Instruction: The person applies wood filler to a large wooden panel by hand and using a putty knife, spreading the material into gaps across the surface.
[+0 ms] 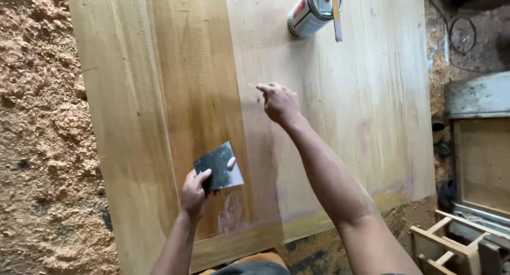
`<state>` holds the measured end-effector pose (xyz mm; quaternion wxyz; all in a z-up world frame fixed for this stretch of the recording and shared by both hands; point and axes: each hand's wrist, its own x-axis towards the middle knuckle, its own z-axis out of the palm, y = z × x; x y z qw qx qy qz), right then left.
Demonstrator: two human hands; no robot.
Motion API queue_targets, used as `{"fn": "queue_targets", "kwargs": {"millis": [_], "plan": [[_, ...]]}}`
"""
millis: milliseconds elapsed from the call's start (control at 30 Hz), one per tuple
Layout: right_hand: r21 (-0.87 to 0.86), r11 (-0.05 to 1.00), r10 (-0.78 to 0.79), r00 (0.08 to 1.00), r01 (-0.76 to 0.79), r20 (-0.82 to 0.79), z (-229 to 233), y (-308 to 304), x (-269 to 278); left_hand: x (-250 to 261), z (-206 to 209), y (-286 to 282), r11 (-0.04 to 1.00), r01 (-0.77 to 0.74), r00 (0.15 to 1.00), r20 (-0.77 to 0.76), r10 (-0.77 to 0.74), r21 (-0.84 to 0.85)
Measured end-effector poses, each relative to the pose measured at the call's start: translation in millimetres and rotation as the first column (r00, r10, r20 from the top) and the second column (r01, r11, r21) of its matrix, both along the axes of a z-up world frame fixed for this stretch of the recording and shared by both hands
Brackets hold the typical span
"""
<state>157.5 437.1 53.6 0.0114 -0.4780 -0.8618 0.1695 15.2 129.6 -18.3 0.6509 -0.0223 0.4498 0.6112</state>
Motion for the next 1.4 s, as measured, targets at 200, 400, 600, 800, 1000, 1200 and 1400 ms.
{"fn": "queue_targets", "kwargs": {"millis": [200,400,600,800,1000,1200,1400], "plan": [[0.281,0.947,0.162,0.987,-0.158,0.007,-42,-56,14,1,-2,-6,0.996,-0.062,0.996,0.065,0.066,-0.063],[0.073,0.987,0.141,0.988,-0.146,0.06,-20,-40,29,14,23,-5,0.986,-0.055,0.98,0.179,0.082,-0.155],[0.071,0.993,-0.103,0.993,0.099,0.056,-20,-26,-6,15,-2,-19,0.973,-0.107,0.971,0.19,0.147,-0.205],[-0.165,0.985,0.077,0.986,-0.052,0.149,7,-30,-10,8,-6,-37,0.986,-0.085,0.988,0.113,0.101,-0.145],[0.189,0.964,0.187,0.982,-0.187,0.02,-16,-30,20,-4,1,-51,0.989,-0.074,0.993,0.082,0.085,-0.126],[0.145,0.955,0.256,0.966,-0.26,0.043,-18,-74,49,-7,8,-72,0.984,-0.104,0.986,0.115,0.12,-0.143],[0.139,0.987,0.059,0.985,-0.082,0.164,-24,-69,14,-14,-4,-92,0.984,-0.112,0.986,0.104,0.127,-0.137]]}}
